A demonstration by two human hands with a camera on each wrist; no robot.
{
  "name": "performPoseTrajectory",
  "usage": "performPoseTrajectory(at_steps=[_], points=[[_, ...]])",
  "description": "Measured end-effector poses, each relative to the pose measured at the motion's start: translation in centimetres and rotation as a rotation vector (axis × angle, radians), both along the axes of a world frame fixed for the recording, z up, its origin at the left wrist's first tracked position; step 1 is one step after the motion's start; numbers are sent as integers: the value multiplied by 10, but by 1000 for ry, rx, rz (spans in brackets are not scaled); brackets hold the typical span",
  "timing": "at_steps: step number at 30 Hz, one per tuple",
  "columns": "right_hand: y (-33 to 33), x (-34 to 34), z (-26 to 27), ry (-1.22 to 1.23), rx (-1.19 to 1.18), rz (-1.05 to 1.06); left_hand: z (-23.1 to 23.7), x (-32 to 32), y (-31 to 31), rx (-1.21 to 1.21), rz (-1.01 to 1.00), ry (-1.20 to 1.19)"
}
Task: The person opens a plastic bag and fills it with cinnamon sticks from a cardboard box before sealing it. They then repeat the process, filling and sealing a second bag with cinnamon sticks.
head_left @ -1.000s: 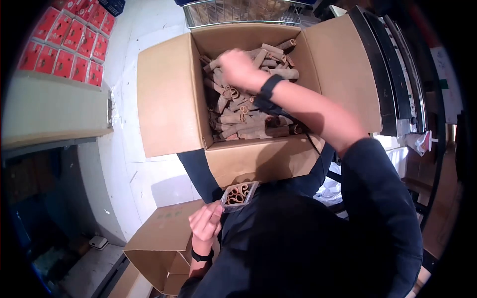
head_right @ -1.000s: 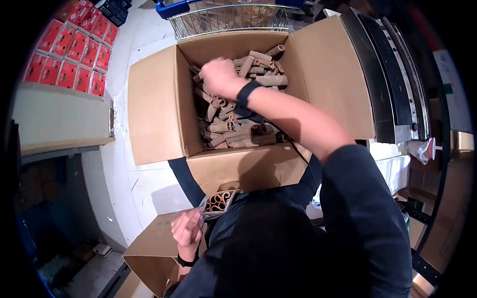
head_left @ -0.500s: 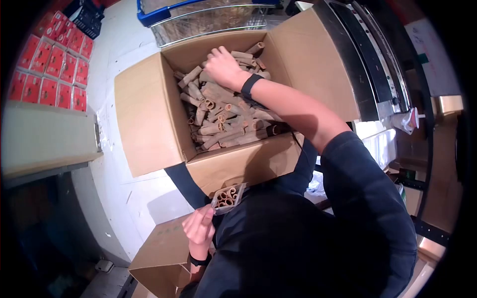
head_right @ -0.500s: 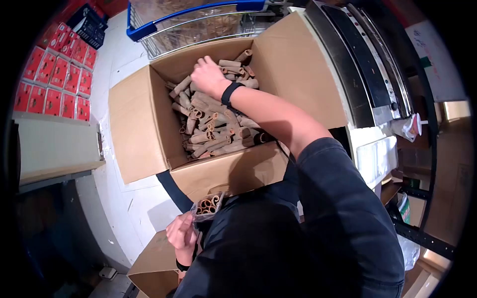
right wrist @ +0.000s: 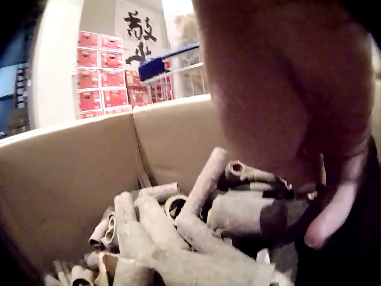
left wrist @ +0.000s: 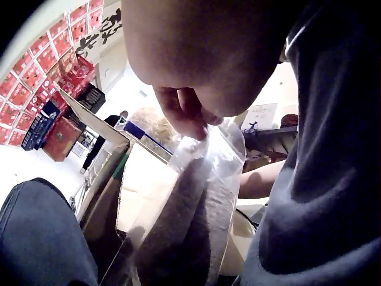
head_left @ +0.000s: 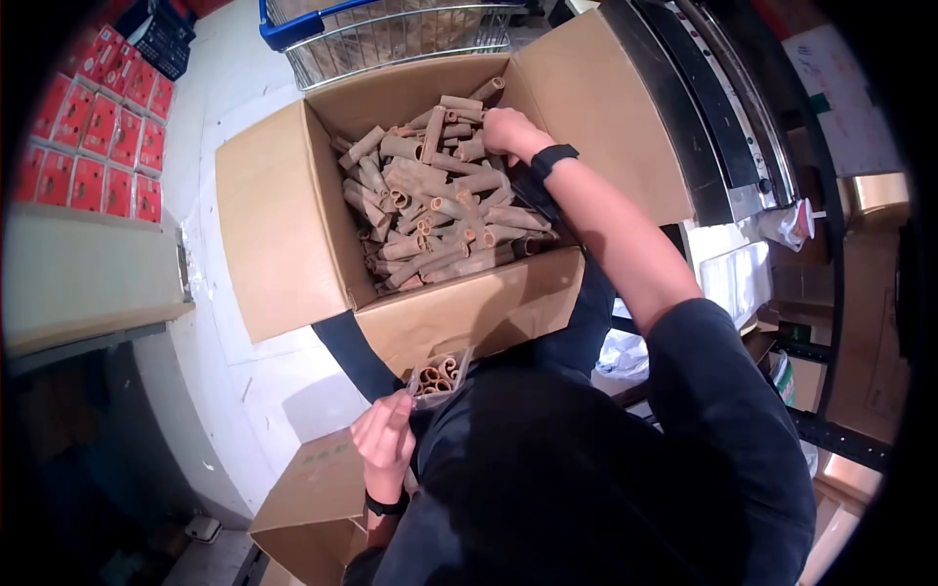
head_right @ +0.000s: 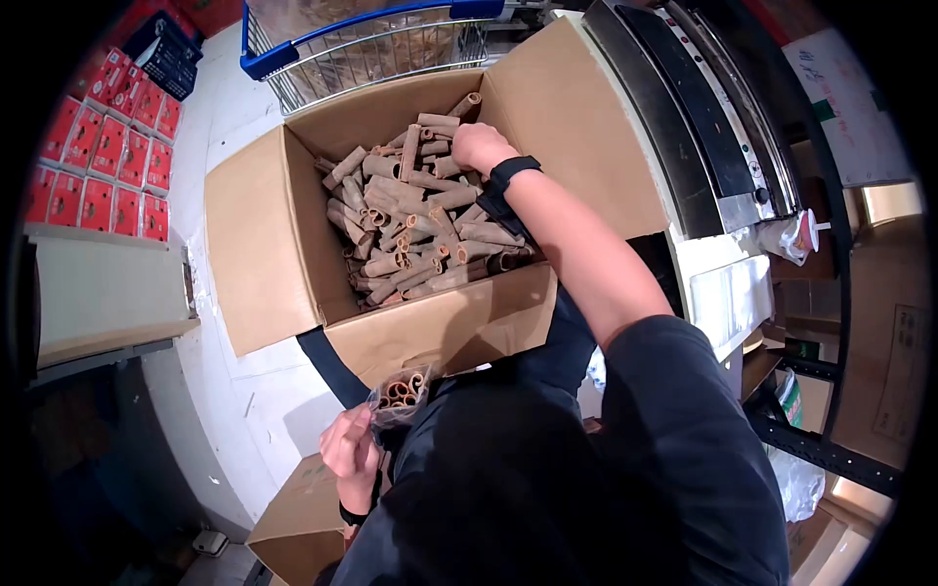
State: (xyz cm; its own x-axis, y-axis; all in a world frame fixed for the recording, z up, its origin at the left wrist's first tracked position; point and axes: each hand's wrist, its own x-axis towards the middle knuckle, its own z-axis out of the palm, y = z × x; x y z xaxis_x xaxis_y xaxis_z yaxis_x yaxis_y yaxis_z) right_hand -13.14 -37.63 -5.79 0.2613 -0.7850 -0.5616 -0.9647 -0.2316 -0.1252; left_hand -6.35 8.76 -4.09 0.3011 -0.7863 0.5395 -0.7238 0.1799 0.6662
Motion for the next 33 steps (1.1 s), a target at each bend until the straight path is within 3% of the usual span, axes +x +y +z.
performPoseTrajectory(at_steps=[2, 8, 10, 11, 14, 15, 16, 18, 20, 22, 24, 28, 30, 33], points=[[-16, -7, -27, -91, -64, 56, 5, 0, -1, 3, -42, -35], [-19, -5, -21, -12, -75, 164, 7, -4, 4, 2, -11, -25], [-10, -5, -12, 123, -148, 471, 11, -3, 3, 12, -5, -33], [2, -7, -4, -28, -157, 234, 12, -3, 5, 28, -6, -36], [20, -25, 9, -157, -299, 192, 10, -3, 8, 3, -20, -31], [34, -35, 23, -160, -449, 310, 11, -2, 8, 3, -15, -30], [43, -45, 36, -159, -446, 317, 13, -3, 9, -6, -18, -32], [58, -60, 60, -553, -425, 179, 14, -2, 10, -7, -10, -31], [78, -77, 87, -783, -290, 117, 13, -2, 12, -56, 23, -44], [97, -95, 103, -1081, 96, 49, 7, -2, 18, -42, 53, 6], [134, -98, 123, -1163, 332, -15, 6, 0, 26, 4, 54, 7], [182, -101, 151, -827, 866, 6, -2, -1, 40, 20, 78, 42], [209, -96, 145, -882, 847, 238, -4, -1, 46, 24, 76, 18], [234, -91, 149, -912, 534, 675, -5, -7, 52, 6, 63, -18]])
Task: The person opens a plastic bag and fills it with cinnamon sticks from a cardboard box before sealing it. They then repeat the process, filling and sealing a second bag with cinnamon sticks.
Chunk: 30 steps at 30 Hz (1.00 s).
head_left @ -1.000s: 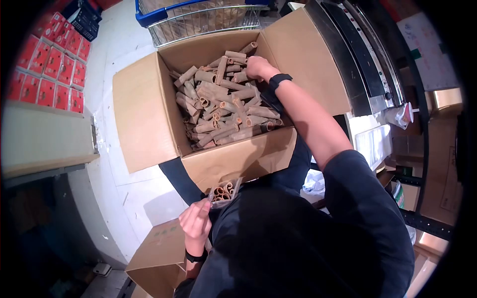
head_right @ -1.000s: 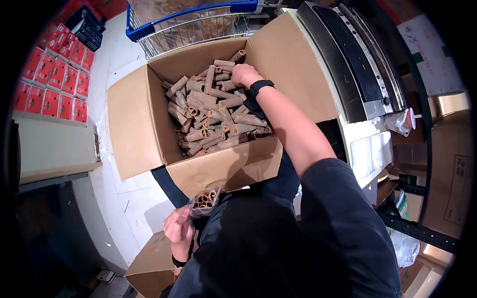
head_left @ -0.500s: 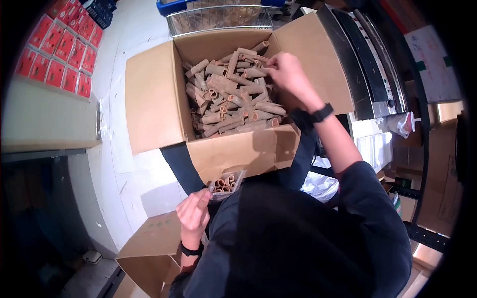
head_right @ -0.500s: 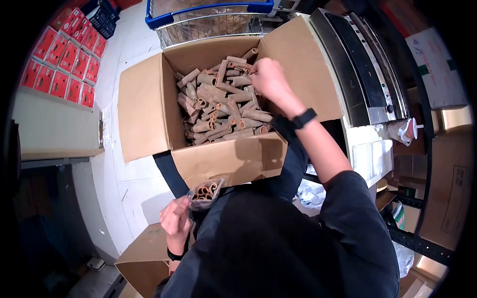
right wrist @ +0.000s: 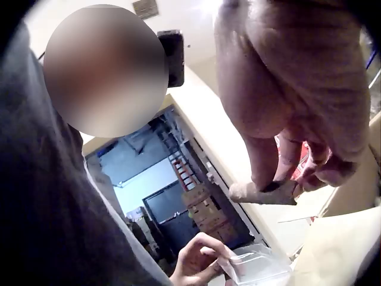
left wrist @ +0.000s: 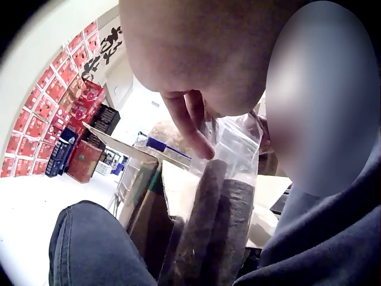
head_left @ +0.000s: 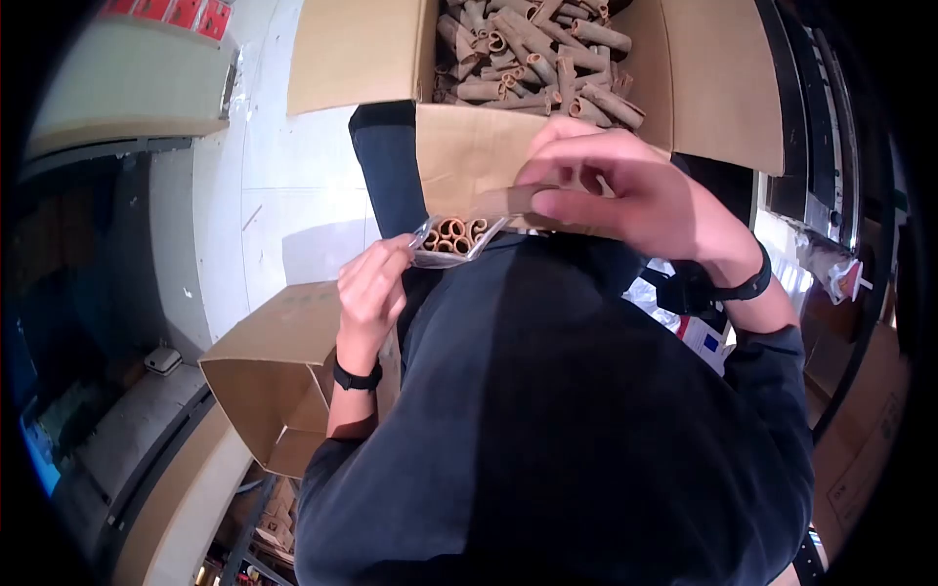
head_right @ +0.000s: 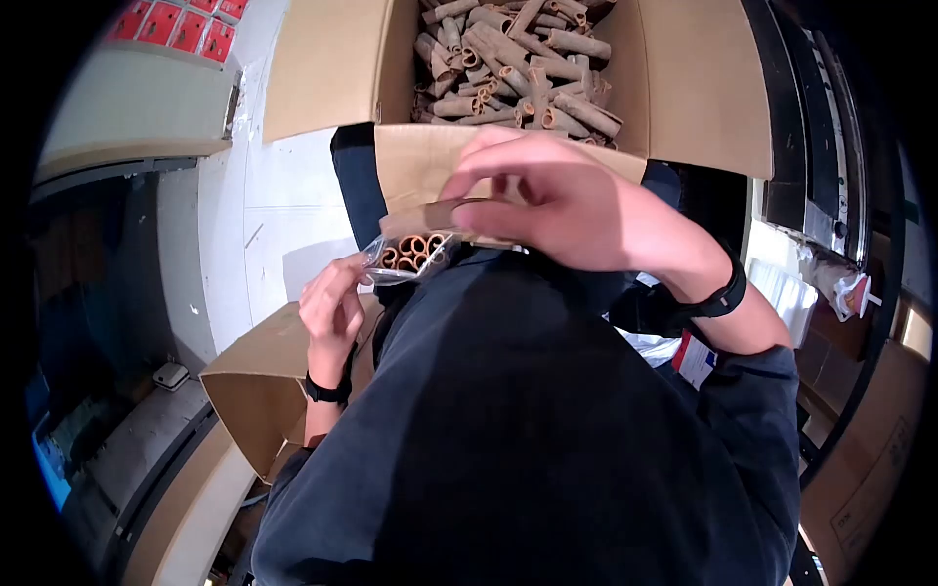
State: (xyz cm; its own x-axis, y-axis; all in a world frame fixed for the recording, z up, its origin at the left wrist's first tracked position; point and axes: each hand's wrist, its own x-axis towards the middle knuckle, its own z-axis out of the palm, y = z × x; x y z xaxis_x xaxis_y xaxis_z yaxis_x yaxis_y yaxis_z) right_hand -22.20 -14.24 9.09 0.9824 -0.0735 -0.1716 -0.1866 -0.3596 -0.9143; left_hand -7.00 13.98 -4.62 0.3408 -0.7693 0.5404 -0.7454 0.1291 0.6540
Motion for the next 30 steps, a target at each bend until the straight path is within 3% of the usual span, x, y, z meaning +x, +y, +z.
performPoseTrajectory(at_steps=[3, 5, 7, 11, 15, 17, 18, 20, 30], points=[[20, 0, -16, -194, -172, 15, 3, -6, 3, -13, -5, -25], [26, 3, -7, -75, -114, 61, 9, -9, 1, -13, -2, -56], [35, 4, -7, -135, -339, 109, 11, -12, 1, -19, -5, -76], [39, 10, -3, 19, -319, 215, 11, -16, 2, -17, -2, -133], [42, 6, -21, -66, -264, 216, 16, -19, 3, 5, -9, -152], [46, 0, -25, -156, -480, 205, 18, -21, 4, -19, -33, -201], [47, -2, -20, -152, -478, 205, 22, -22, 5, -18, -34, -196], [47, -6, -4, -39, -582, 351, 34, -23, 5, 58, -76, -197], [46, -7, 3, -135, -658, 384, 36, -18, 26, 81, -9, -340]])
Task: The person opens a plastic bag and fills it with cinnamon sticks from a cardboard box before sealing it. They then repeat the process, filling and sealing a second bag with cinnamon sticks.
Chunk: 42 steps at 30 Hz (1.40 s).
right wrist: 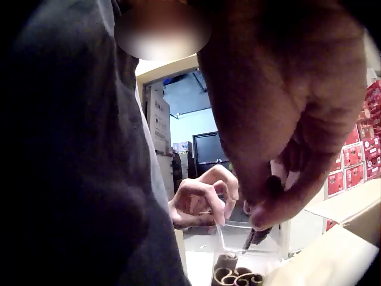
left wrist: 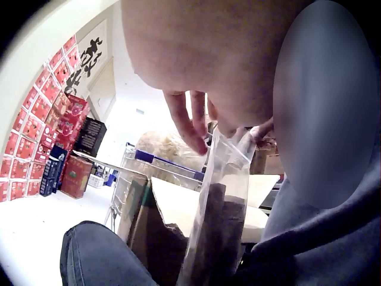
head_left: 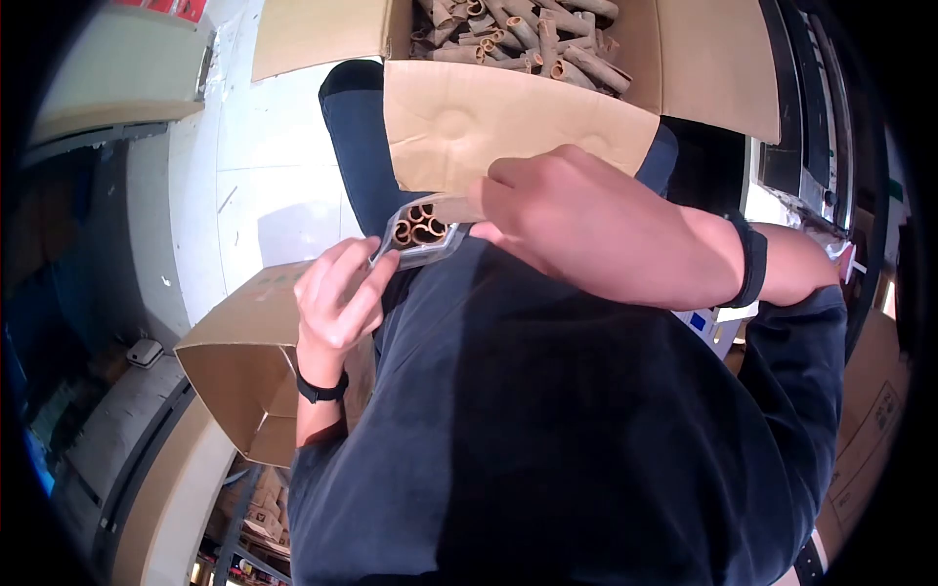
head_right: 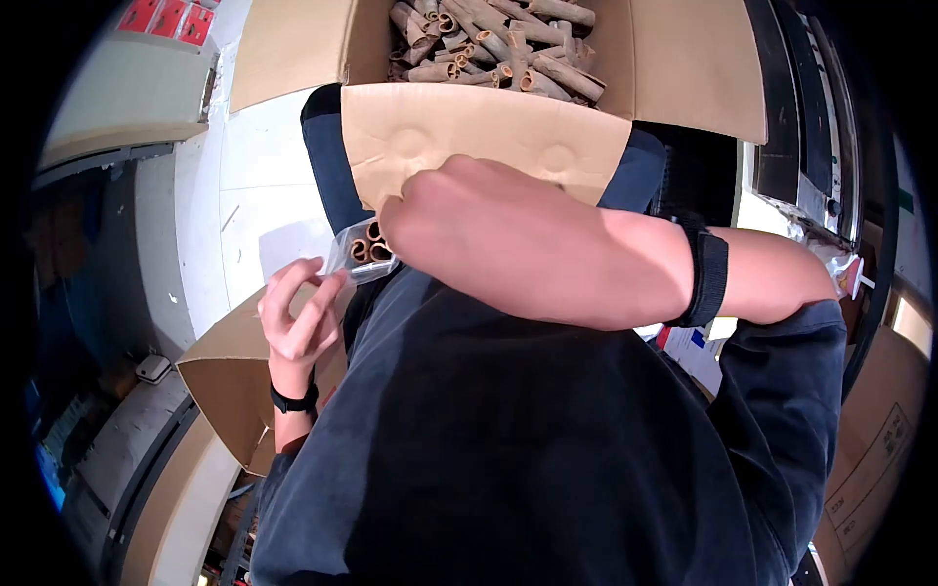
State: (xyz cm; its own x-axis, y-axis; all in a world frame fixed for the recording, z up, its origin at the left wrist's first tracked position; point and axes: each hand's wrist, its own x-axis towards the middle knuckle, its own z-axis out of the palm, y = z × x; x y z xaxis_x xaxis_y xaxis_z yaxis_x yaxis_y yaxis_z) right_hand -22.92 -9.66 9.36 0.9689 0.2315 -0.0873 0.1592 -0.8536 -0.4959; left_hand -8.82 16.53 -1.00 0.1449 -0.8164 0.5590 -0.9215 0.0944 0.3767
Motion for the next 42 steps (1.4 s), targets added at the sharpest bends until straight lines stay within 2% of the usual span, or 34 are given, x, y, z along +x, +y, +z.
performPoseTrajectory(at_steps=[3, 5, 7, 9, 13, 21, 25, 33, 35, 38, 42], points=[[4, 1, -5, 33, 92, -25, 11, 5, -3, 13, -5, -121], [6, 3, -6, 37, 87, -47, 18, 7, -9, 141, -164, -163], [9, 5, -8, 20, 38, -29, 29, 5, -13, 212, -169, -186], [13, 5, -13, 2, -14, -13, 41, -1, -13, 507, -158, -271], [22, 7, -17, -133, -8, -1, 35, -9, -12, 666, -169, -154], [43, 11, -42, -168, 5, 7, 42, -10, -13, 679, -225, -25], [51, 15, -49, -64, 94, -18, 43, -13, -13, 582, -268, 38], [51, 18, -44, -57, 282, -10, 43, -17, -6, 634, -238, 4], [51, 19, -41, 79, 329, -85, 44, -17, -7, 612, -248, 25], [52, 21, -42, 58, 299, -143, 44, -19, -7, 609, -225, -7], [50, 20, -35, 29, 202, -97, 45, -19, -5, 664, -218, 55]])
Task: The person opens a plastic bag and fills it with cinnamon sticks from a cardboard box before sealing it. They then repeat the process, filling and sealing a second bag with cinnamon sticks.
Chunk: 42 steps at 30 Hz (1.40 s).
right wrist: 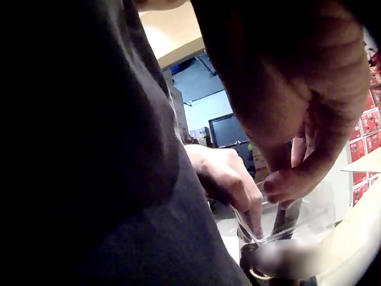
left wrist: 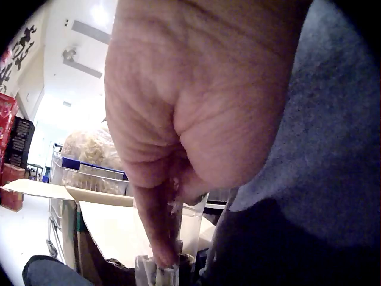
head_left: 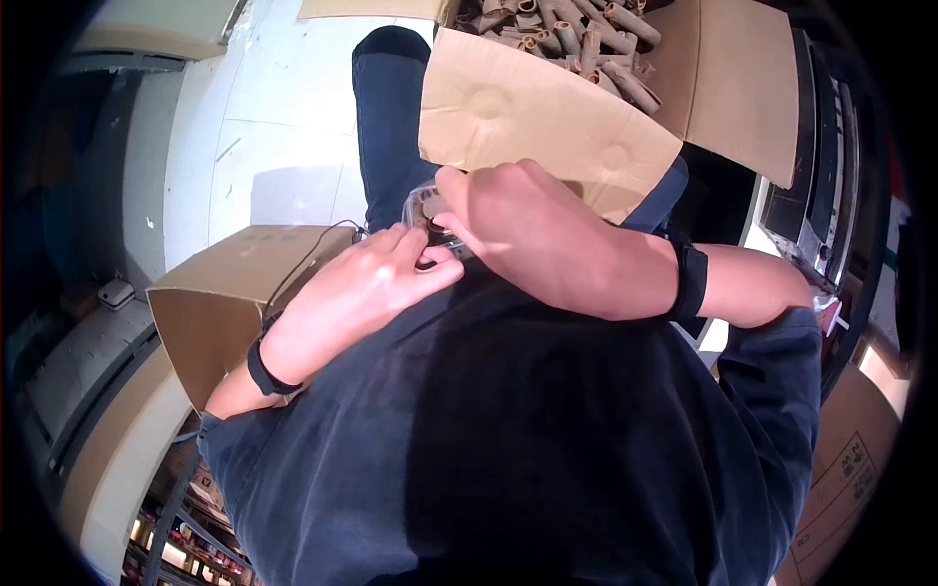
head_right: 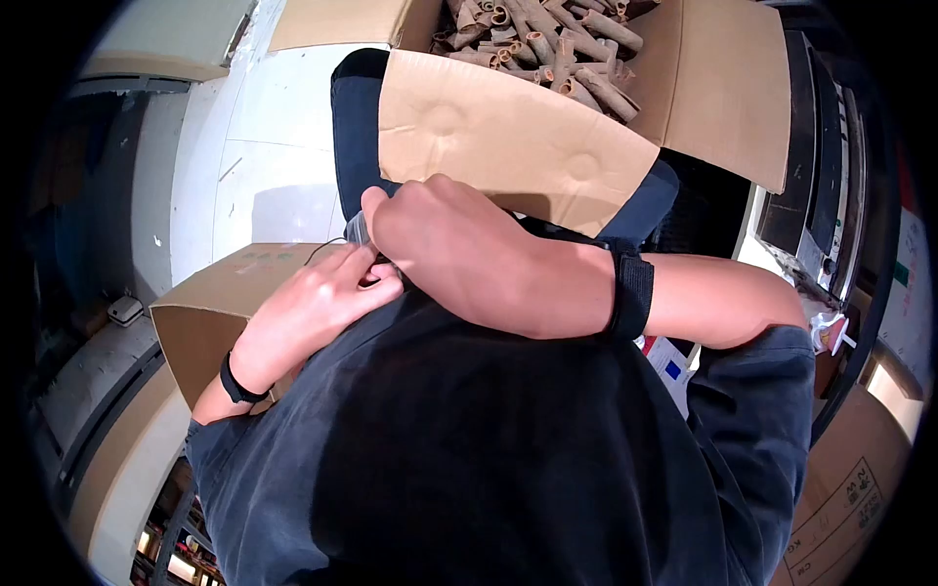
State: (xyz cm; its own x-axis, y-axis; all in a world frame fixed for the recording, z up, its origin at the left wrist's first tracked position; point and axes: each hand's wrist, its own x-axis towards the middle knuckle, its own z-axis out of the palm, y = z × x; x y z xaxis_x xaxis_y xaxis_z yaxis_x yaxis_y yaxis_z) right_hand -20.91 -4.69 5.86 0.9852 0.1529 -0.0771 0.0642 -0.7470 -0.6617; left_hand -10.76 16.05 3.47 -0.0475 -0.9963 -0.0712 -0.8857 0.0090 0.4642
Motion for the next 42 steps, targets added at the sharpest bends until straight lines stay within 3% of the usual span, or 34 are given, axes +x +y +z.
performPoseTrajectory(at_steps=[6, 9, 15, 20, 27, 30, 32, 36, 39, 41, 42], points=[[8, -3, -9, 14, -75, 107, -2, 1, 0, -65, -39, -11], [12, -7, -17, -118, -60, 90, -2, 2, 0, -78, -37, 0], [9, -1, -8, 68, -119, 91, -1, 2, -1, -54, -27, -25], [11, -4, -23, -129, -185, 72, -5, 3, 0, -77, -34, -20], [10, -4, -37, -204, -275, 110, -4, 5, -4, -86, -23, -23], [3, -2, -29, -171, -200, 116, -6, 7, -4, -93, -19, -18], [9, -3, -23, -58, -380, 208, -6, 6, -4, -130, -24, 7], [11, -3, -28, -88, -410, 232, -3, 8, -8, -87, -15, 9], [-2, -8, -13, -68, -363, 232, -1, 9, -9, -74, -8, 7], [-12, -11, 5, 29, -273, 341, -1, 9, -9, -85, -5, 13], [-12, -10, 10, 167, -158, 286, -1, 8, -10, -86, -7, 15]])
